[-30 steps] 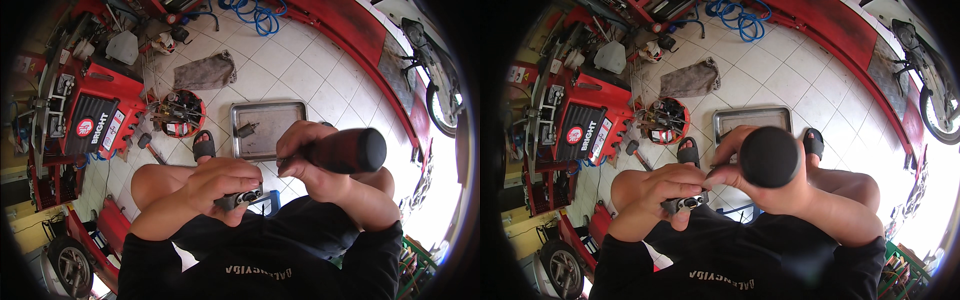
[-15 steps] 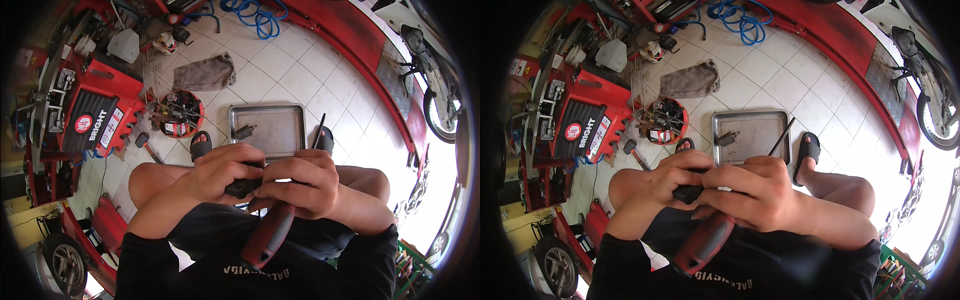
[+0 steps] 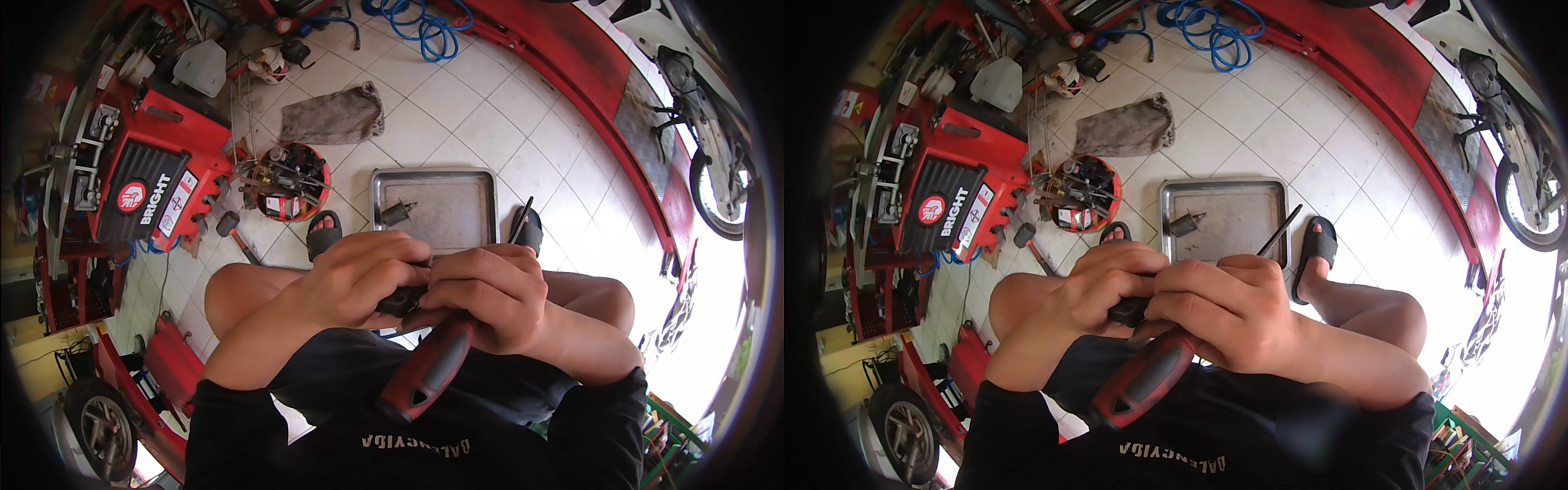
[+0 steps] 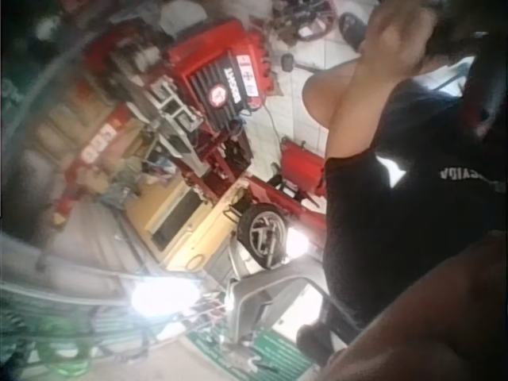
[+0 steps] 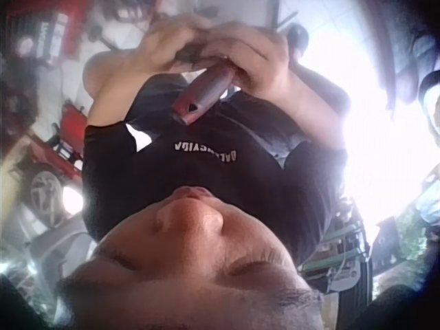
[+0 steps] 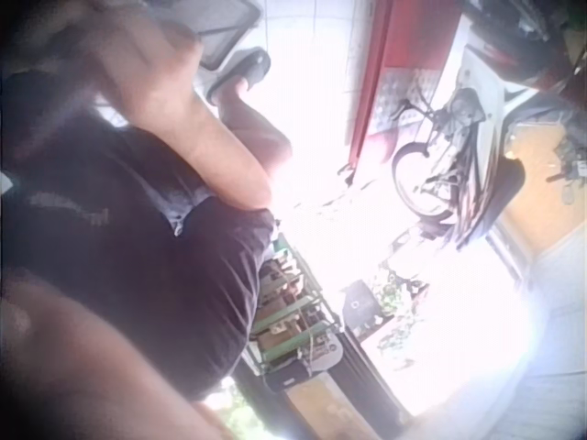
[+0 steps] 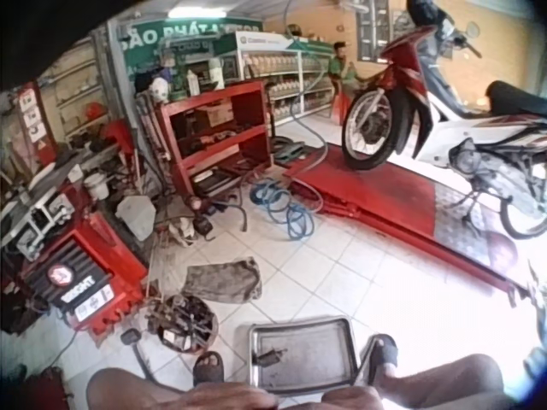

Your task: The person sits on a stool in a workshop, using a screwdriver to disassemble and reassemble a cylindrical mechanical component. They remove a small internal piece, place it in a metal tray, and then reinsert it into the main housing.

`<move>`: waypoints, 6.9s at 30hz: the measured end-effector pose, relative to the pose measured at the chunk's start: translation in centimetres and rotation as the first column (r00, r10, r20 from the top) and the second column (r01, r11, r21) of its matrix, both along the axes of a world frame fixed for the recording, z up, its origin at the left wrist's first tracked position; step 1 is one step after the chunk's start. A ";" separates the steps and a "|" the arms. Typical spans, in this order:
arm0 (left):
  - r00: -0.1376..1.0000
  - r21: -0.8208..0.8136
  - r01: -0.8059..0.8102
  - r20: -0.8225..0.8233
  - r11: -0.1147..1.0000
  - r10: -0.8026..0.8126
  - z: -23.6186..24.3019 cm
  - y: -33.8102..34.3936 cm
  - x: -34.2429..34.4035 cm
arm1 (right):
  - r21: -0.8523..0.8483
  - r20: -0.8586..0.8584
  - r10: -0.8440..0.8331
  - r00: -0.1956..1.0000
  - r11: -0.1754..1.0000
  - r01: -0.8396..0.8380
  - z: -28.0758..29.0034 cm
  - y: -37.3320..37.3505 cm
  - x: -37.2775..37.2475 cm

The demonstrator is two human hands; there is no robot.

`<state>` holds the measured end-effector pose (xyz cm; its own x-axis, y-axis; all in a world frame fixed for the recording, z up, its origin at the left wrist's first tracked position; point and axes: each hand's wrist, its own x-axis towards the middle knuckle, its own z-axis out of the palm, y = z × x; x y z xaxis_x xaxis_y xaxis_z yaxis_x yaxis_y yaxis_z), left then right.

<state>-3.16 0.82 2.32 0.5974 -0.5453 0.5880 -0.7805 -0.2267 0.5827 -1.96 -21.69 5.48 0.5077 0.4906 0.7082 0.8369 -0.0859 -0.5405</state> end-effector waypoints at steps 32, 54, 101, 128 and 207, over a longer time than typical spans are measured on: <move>0.986 -0.088 0.095 -0.132 0.992 -0.106 1.0 -1.0 -0.2 | -0.040 0.408 -0.088 0.909 0.993 0.115 -1.2 -0.5 0.5; 0.995 -0.040 0.019 -0.101 0.999 -0.023 0.8 -1.2 -0.4 | -0.060 0.274 0.041 0.961 0.998 -0.025 0.2 -1.0 0.8; 0.974 -0.124 0.059 -0.211 0.990 -0.084 1.5 -2.4 -0.5 | -0.080 0.504 -0.004 0.864 0.996 0.051 1.0 -1.4 1.4; 0.937 -0.210 0.119 -0.298 0.970 -0.179 1.6 -2.3 -0.4 | -0.005 0.575 -0.097 0.812 0.992 0.122 0.7 -0.7 1.3; 0.723 -0.530 0.037 -0.571 0.847 -0.389 1.3 -3.0 -0.8 | 0.203 -0.010 -0.153 0.988 0.967 0.152 3.6 -4.3 2.4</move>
<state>-3.92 -2.19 3.64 0.8172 -0.4814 0.3169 -0.1709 0.3227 0.9309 0.45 -25.99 9.04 0.5610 0.2536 0.7880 0.8256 -0.1021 -0.5549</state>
